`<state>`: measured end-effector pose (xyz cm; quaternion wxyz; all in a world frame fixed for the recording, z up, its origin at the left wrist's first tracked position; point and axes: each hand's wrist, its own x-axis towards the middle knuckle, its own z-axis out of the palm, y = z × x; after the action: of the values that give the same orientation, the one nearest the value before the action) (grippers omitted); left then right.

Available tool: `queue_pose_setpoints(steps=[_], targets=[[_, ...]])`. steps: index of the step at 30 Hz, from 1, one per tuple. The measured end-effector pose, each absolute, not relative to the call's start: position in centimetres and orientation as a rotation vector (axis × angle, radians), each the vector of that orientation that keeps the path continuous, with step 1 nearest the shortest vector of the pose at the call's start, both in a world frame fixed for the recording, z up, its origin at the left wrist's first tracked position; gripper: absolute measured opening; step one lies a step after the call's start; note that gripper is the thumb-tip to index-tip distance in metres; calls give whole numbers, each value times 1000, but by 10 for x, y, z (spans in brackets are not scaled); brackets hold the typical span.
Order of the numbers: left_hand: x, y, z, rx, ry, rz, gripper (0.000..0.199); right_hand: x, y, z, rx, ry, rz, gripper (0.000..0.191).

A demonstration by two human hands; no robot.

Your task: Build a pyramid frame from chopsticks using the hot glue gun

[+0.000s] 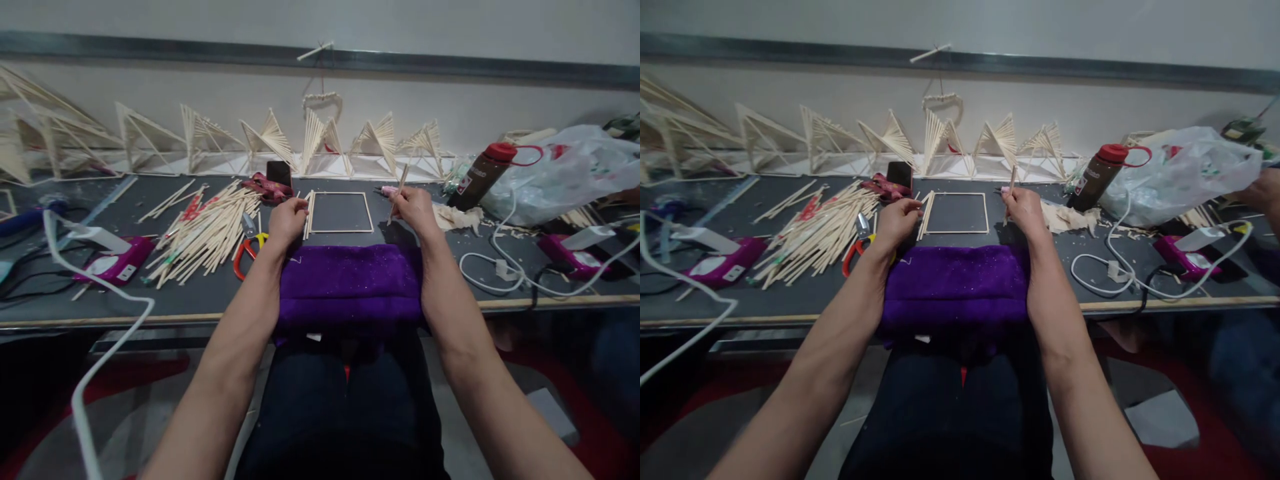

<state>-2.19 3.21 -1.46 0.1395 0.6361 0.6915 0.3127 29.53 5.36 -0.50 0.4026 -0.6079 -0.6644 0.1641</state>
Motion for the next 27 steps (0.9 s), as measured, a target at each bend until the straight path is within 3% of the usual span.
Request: queue_pose_setpoints(steps=[6, 27], targets=[[-17, 18, -3, 1976, 2134, 532, 36, 294, 50, -3, -1542, -1666, 411, 38], [-9, 25, -9, 2122, 2257, 345, 33, 293, 48, -2, -1541, -1685, 413, 37]])
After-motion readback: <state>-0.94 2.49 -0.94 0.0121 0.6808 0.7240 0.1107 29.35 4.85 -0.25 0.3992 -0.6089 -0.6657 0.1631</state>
